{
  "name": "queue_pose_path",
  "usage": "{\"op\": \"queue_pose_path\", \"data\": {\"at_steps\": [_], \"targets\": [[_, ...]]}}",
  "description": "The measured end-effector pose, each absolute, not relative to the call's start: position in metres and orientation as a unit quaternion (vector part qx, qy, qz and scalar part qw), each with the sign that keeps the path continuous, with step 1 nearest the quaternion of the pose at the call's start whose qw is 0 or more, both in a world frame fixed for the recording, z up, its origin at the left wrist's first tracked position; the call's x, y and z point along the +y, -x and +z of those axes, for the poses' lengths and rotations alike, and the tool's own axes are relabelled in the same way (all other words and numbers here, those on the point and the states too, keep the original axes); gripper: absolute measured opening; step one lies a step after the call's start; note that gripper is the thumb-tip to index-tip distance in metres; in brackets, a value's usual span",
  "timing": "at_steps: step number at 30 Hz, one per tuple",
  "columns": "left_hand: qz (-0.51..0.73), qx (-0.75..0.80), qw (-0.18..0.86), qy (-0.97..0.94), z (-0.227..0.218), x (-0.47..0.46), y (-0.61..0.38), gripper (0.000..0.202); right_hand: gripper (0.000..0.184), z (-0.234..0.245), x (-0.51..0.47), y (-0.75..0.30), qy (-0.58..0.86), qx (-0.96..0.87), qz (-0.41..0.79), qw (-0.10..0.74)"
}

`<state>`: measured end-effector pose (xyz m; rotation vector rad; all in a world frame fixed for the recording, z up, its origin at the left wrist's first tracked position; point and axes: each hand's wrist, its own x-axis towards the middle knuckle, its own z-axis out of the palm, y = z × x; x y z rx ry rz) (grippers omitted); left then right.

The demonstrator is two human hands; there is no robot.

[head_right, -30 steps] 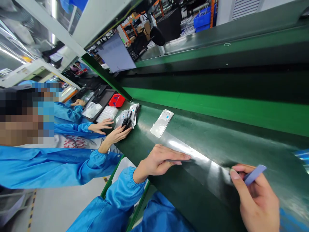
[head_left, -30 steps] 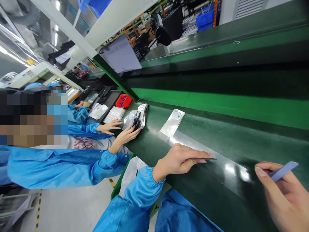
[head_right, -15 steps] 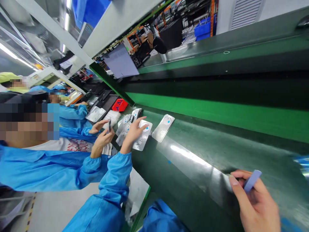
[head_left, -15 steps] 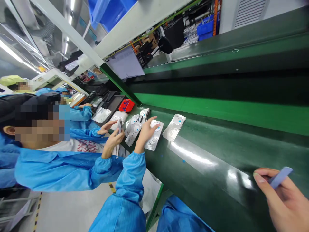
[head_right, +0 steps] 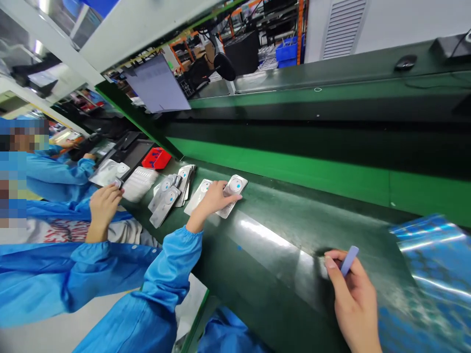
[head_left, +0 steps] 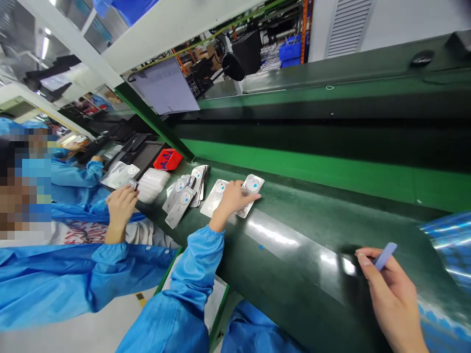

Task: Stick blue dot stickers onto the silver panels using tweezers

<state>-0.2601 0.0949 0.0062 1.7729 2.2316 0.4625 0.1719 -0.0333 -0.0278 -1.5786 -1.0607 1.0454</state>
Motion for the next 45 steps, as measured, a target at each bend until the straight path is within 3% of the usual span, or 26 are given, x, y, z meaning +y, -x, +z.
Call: {"op": "queue_pose_path", "data": {"at_steps": [4,9,16,25,34,36,40,45], "targets": [[0.099,0.788,0.14,-0.592,0.002,0.108,0.241,0.089,0.066,-0.023,-0.031,-0.169,0.643,-0.434,0.413,0.477],[0.062,0.784,0.151,-0.598,0.017,0.119,0.239,0.082,0.058,-0.022,-0.03,-0.167,0.635,-0.426,0.426,0.484],[0.036,0.741,0.147,-0.654,0.033,0.124,0.228,0.077,0.06,-0.021,-0.028,-0.166,0.639,-0.412,0.437,0.481],[-0.044,0.572,0.151,-0.805,0.062,0.153,0.212,0.096,0.066,-0.017,-0.026,-0.162,0.633,-0.417,0.427,0.493],[-0.055,0.547,0.137,-0.824,0.077,0.152,0.215,0.103,0.054,-0.026,-0.021,-0.15,0.584,-0.455,0.398,0.542],[0.018,0.512,0.122,-0.85,0.07,0.143,0.205,0.091,0.053,-0.02,-0.018,-0.143,0.56,-0.469,0.395,0.556],[0.226,0.341,0.12,-0.904,0.036,0.115,0.151,0.045,0.055,-0.008,-0.003,-0.138,0.578,-0.482,0.329,0.57],[0.274,0.156,0.16,-0.936,0.002,0.07,0.067,0.04,0.039,0.004,-0.011,-0.168,0.553,-0.554,0.28,0.556]]}}
